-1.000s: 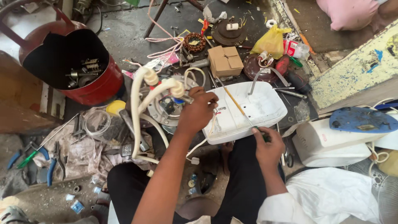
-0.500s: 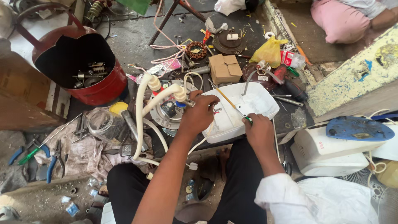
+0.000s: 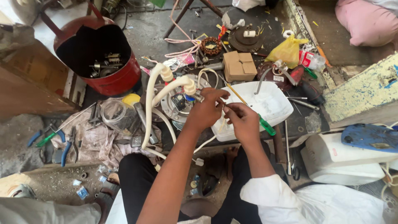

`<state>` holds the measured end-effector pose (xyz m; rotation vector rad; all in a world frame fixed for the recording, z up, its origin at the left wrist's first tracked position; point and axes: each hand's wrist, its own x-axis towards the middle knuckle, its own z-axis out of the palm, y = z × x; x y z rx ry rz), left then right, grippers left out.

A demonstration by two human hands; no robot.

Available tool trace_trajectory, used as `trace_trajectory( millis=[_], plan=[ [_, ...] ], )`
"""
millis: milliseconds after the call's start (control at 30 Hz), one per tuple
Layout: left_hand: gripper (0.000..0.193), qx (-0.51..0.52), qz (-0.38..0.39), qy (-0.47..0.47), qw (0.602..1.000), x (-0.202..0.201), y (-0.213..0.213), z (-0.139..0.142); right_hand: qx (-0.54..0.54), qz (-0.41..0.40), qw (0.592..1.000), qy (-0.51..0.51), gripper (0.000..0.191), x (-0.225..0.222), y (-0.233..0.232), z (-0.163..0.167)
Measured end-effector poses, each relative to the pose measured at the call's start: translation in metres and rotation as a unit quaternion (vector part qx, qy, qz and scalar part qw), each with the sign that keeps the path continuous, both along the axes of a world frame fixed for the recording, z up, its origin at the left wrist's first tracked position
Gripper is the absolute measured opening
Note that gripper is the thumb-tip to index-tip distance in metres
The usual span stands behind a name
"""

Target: The person sits at a cluttered workbench repairing a small appliance motor assembly. They use a screwdriver to drive screws into the white plastic housing, position wires and small components on the motor unit, and handle a long metal rod near the end.

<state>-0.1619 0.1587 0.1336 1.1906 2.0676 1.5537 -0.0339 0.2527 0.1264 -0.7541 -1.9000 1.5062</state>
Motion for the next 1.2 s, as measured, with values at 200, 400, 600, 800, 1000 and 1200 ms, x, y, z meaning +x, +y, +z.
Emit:
trace_trajectory(
  millis=[200, 400, 600, 800, 1000, 1200],
  plan=[
    [0.043, 0.042, -0.015, 0.015, 0.999, -0.003, 0.002, 0.004, -0.044, -0.005, 0.999, 0.021, 0.013, -0.003, 0.000, -0.006],
    [0.043, 0.049, -0.036, -0.023, 0.998, -0.003, 0.001, 0.003, -0.023, -0.044, 0.999, -0.017, 0.010, -0.013, -0.002, -0.002],
    [0.046, 0.017, -0.038, -0.016, 0.999, -0.004, -0.001, 0.010, -0.016, -0.044, 0.998, -0.050, 0.014, -0.019, -0.001, 0.006],
    [0.045, 0.016, -0.033, -0.019, 0.999, -0.004, -0.004, 0.008, -0.018, -0.002, 0.988, -0.154, 0.022, -0.029, 0.011, 0.015],
    [0.042, 0.047, -0.021, 0.014, 0.999, -0.004, 0.004, 0.003, -0.083, 0.105, 0.977, -0.163, 0.018, -0.023, 0.048, 0.026],
    [0.042, 0.068, -0.023, 0.038, 0.997, -0.004, 0.013, -0.004, -0.171, 0.069, 0.979, -0.088, 0.020, -0.011, 0.073, 0.021]
  ],
)
